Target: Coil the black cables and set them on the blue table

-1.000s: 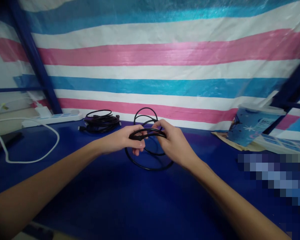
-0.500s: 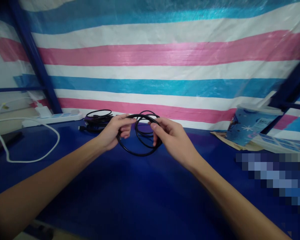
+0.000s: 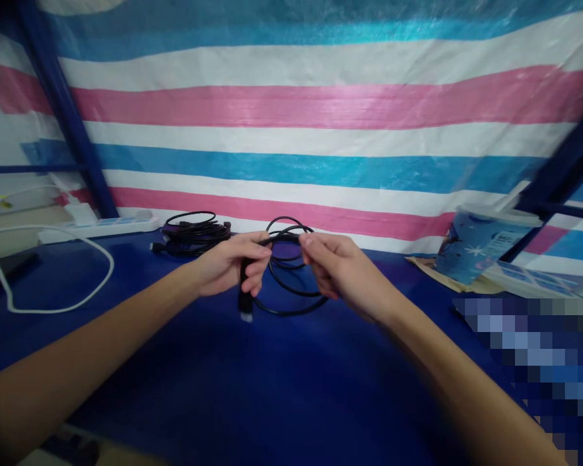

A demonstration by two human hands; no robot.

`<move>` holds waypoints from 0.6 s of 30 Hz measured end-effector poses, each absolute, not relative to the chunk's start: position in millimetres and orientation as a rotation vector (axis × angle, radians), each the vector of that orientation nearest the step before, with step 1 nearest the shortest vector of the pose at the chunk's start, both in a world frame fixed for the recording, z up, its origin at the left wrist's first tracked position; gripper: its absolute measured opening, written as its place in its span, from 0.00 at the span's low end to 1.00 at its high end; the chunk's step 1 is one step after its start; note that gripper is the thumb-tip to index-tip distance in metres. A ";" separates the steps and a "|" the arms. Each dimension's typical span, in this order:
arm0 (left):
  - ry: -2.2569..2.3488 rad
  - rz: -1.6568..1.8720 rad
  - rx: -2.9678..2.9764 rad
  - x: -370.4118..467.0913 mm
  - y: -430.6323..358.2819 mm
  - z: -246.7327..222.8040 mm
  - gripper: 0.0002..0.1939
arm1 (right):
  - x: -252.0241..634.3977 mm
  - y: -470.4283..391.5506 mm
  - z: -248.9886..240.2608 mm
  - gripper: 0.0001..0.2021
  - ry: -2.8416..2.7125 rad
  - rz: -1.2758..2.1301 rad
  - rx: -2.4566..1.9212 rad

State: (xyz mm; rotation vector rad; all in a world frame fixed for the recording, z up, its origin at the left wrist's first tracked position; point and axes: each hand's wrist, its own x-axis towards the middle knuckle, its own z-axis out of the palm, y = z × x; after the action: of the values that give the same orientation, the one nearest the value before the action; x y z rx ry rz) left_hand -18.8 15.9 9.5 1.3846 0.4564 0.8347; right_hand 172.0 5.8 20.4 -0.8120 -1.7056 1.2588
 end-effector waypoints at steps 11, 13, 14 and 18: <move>0.408 1.416 0.835 -8.9 13.7 22.8 0.22 | 149.0 -7.1 15.9 0.15 -1.558 1.256 -0.612; 0.404 1.488 0.734 -11.3 15.4 25.1 0.23 | 141.4 -13.0 11.6 0.16 -1.614 1.315 -0.532; 0.415 1.511 0.696 -12.0 16.0 25.6 0.23 | 137.6 -15.9 8.7 0.17 -1.645 1.336 -0.471; 0.475 1.541 0.596 -12.9 16.5 26.4 0.23 | 125.3 -24.7 -4.1 0.30 -1.798 1.268 -0.311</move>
State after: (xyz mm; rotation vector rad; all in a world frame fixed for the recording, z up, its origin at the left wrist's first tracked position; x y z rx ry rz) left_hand -12.9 16.5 26.4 0.5958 0.4746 1.5414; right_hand 125.3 -24.7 -4.1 -0.3113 -1.7976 1.2678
